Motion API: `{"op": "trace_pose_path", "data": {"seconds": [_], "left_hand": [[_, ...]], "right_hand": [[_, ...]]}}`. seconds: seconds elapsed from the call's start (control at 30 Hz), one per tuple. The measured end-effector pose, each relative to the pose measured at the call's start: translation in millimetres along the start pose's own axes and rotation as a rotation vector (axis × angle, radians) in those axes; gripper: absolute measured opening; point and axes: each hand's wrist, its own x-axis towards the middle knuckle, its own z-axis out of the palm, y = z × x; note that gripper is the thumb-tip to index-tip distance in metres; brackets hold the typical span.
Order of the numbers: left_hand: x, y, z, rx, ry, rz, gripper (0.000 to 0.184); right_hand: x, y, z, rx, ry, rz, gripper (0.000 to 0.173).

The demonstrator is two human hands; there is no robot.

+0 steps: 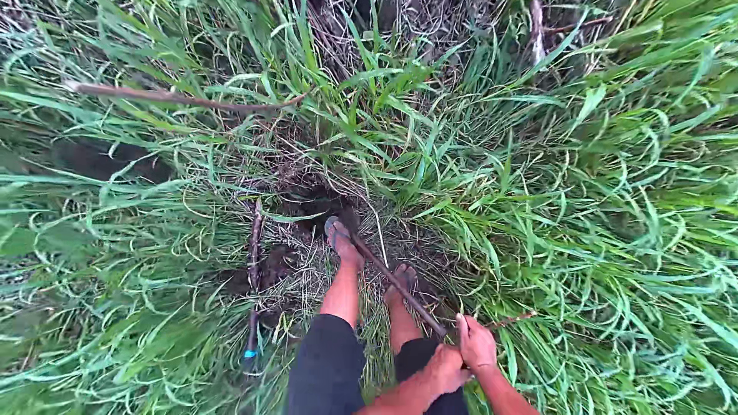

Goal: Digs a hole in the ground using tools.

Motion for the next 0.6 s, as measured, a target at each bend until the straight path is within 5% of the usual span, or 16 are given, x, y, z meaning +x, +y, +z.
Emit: {"op": "trace_pose_path", "data": {"seconds": [0.07,0.2,0.3,0.37,0.47,0.6], "left_hand": [[-6,-8,-20,-0.131,-0.038,-0.061,0.050],[-47,-36,-76,-0.349,0.242,-0.353,0.051],[-66,-84,-119,-0.374,0.406,-0.525,0.048],[-63,-109,-144,-0.428,0.474,-0.599,0.047],[-38,-127,-170,-0.529,0.472,-0.740,0.043],[18,-144,-182,-0.776,0.535,-0.777,0.049]], "right_hand": [[11,12,10,0.083,0.048,0.122,0.060],[11,7,4,0.499,0.107,0.325,0.051],[-34,-18,5,1.095,0.179,0.273,0.028],[-62,-35,14,1.282,0.224,0.257,0.028],[-52,-38,36,1.212,0.349,0.474,0.029],[26,43,80,0.933,0.304,0.626,0.054]]}}
